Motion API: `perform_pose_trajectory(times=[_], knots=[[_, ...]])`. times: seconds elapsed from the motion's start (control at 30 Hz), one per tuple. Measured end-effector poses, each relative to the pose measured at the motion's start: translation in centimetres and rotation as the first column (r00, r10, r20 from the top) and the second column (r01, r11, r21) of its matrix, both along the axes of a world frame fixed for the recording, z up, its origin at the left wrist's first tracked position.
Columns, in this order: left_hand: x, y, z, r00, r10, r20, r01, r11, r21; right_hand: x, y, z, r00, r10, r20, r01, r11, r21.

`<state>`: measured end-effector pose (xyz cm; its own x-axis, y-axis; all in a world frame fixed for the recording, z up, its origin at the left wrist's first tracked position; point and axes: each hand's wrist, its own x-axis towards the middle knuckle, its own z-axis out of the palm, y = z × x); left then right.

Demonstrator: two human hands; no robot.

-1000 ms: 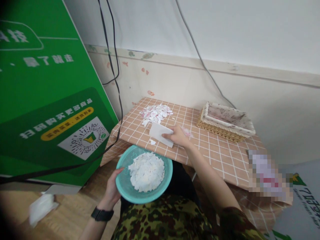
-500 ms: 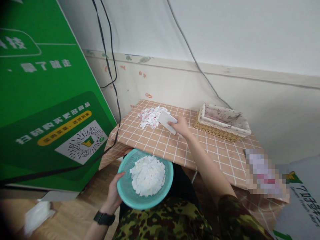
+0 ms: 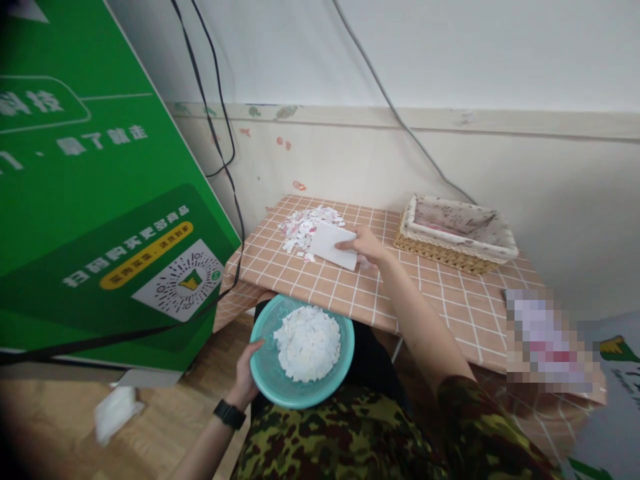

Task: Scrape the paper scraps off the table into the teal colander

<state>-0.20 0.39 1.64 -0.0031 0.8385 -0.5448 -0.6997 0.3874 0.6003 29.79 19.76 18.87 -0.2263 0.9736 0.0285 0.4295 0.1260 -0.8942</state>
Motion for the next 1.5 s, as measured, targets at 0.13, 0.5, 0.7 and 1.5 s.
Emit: perform_pose_trajectory(times=[0.13,0.5,0.7,1.5], knots=[[0.3,0.2,0.1,1.000,0.004,-0.020,-0.004,1.000,0.007,1.0,0.2,0.1,0.996,0.041,0.078,-0.041,0.999,-0.006],[1.6,0.3,0.9,0.999,-0.025,-0.045,0.027,0.999,0.036,2.3,0.0,0.2,0.991,0.094,0.094,-0.097,0.995,0.026],[1.9,0.2,0.2,0.997,-0.062,-0.034,0.064,0.996,0.055,3.6,0.1,0.8,0.998,0.000,0.070,-0.004,0.998,0.064],[3.9,-0.3,1.7,0.989,-0.142,-0.038,0.145,0.987,0.074,4.1,-0.8,1.4,0.972,0.191,0.140,-0.186,0.982,-0.042]])
